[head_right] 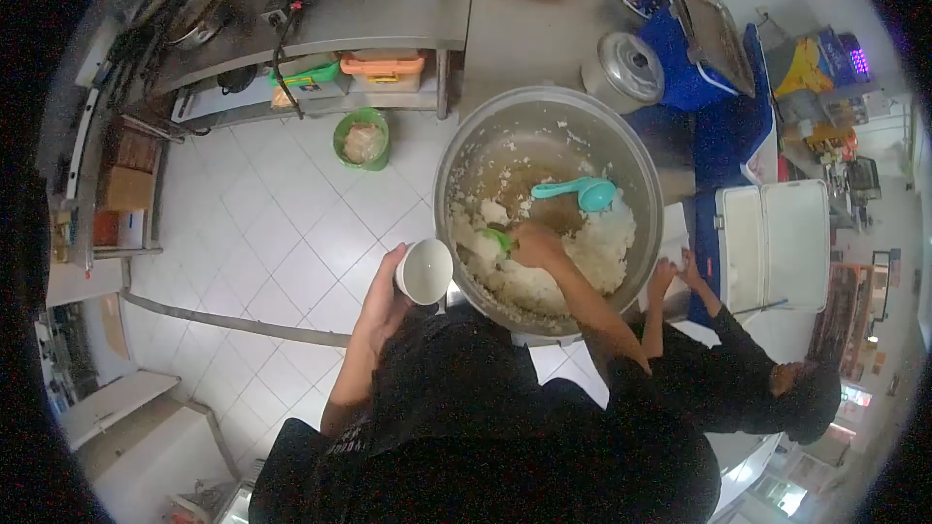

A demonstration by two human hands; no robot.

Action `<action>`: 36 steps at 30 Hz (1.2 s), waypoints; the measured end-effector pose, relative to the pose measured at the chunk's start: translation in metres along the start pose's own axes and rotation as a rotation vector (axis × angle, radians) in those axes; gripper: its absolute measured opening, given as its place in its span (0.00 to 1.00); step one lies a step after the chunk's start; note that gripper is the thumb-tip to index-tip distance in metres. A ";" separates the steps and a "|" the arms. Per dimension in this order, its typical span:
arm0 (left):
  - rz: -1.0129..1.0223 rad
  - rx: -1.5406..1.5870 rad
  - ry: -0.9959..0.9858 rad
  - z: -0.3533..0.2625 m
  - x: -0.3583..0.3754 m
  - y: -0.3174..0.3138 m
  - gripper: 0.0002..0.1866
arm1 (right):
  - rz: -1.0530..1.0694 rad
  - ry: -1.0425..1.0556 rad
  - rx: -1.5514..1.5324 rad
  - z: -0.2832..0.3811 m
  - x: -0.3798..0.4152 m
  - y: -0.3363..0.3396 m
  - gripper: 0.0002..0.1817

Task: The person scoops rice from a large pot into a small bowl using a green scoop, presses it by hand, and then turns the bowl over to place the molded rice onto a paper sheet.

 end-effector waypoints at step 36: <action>0.105 0.045 0.000 0.002 0.011 -0.004 0.24 | -0.118 -0.097 0.016 0.005 0.019 -0.065 0.09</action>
Point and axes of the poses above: each hand's wrist, its own x-axis away from the middle knuckle, its own y-axis out of the back of the hand, z = x × y, the point moved 3 cm from there along -x, towards the middle knuckle, and after that the axes turned 11 degrees about x, right-handed, at the moved point
